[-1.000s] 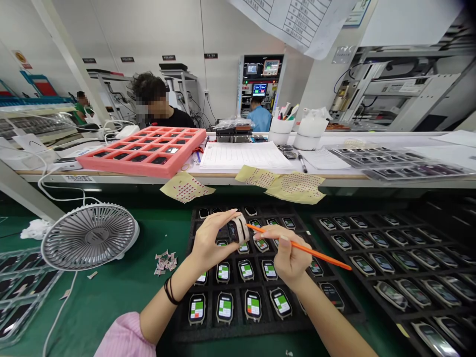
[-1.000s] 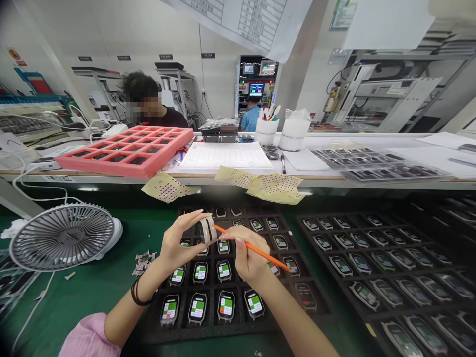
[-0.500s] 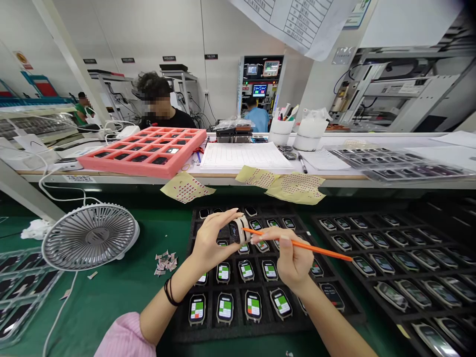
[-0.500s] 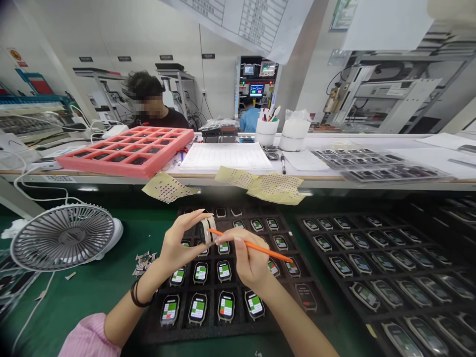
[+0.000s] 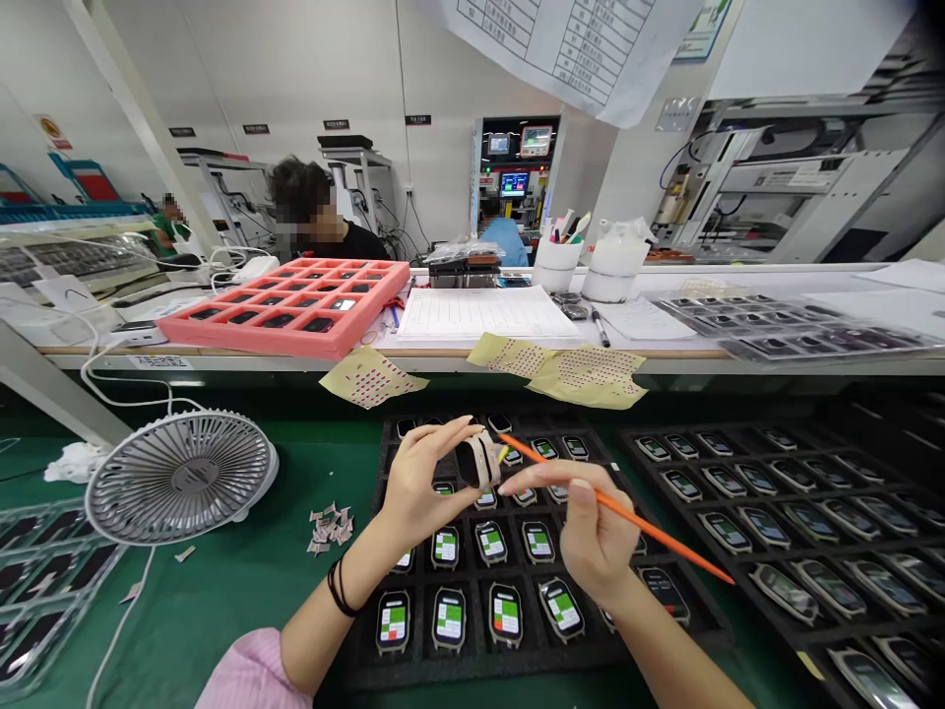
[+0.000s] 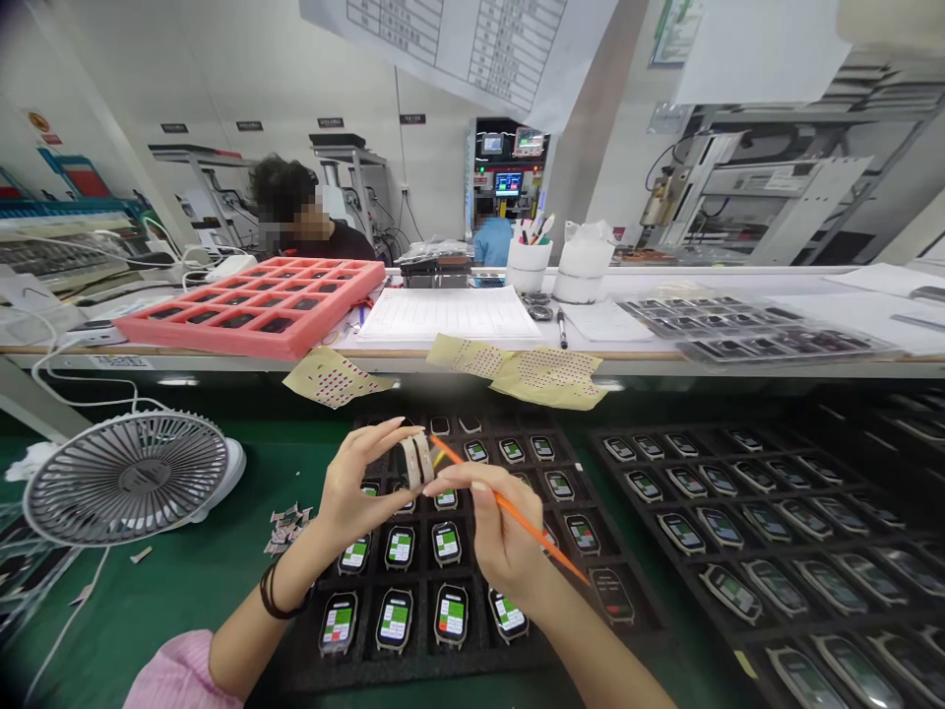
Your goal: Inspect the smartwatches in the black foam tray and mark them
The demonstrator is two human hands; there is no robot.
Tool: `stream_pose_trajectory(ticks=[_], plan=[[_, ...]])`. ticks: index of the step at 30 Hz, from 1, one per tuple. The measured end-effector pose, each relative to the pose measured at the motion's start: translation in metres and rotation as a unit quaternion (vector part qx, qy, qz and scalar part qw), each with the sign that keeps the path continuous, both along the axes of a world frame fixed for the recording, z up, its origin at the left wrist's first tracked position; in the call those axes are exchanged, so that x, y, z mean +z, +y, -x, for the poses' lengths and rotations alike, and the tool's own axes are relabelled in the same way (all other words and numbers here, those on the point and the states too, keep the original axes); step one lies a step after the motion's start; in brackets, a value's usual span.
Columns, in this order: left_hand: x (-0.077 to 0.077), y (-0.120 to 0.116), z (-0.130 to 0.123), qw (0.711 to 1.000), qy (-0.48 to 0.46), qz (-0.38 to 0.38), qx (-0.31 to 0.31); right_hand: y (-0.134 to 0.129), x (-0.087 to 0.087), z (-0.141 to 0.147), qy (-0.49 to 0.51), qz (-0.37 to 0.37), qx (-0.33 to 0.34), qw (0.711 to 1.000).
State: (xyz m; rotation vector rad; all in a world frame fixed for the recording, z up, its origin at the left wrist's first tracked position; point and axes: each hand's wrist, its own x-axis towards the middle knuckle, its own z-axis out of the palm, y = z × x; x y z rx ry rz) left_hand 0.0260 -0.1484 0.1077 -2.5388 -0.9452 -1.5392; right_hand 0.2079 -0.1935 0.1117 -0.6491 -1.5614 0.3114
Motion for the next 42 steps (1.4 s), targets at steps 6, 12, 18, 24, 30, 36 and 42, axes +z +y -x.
stream_pose_trajectory(ticks=[6,12,18,24,30,36,42], plan=[[0.0,0.0,0.0,0.999,0.027,-0.015,0.04,0.027,-0.004,0.008,0.152,0.278,0.098,0.943],[-0.003,-0.001,-0.003,0.998,0.02,0.032,0.049,0.054,-0.024,0.021,0.226,0.406,0.238,0.853],[0.008,0.002,0.0,0.917,-0.217,0.333,-0.044,0.047,-0.02,0.013,0.231,0.253,0.084,0.936],[-0.006,0.017,-0.006,0.617,-0.429,0.628,-0.201,0.038,-0.019,0.011,0.028,0.085,-0.024,0.996],[-0.018,0.017,-0.011,0.536,-0.451,0.687,-0.194,0.037,-0.016,0.012,-0.078,-0.058,-0.047,0.994],[-0.019,0.016,-0.016,0.504,-0.453,0.713,-0.178,0.043,-0.018,0.01,-0.052,0.014,-0.099,0.994],[-0.013,0.012,-0.015,0.488,-0.463,0.715,-0.19,0.051,-0.011,-0.005,-0.106,-0.027,-0.073,0.991]])
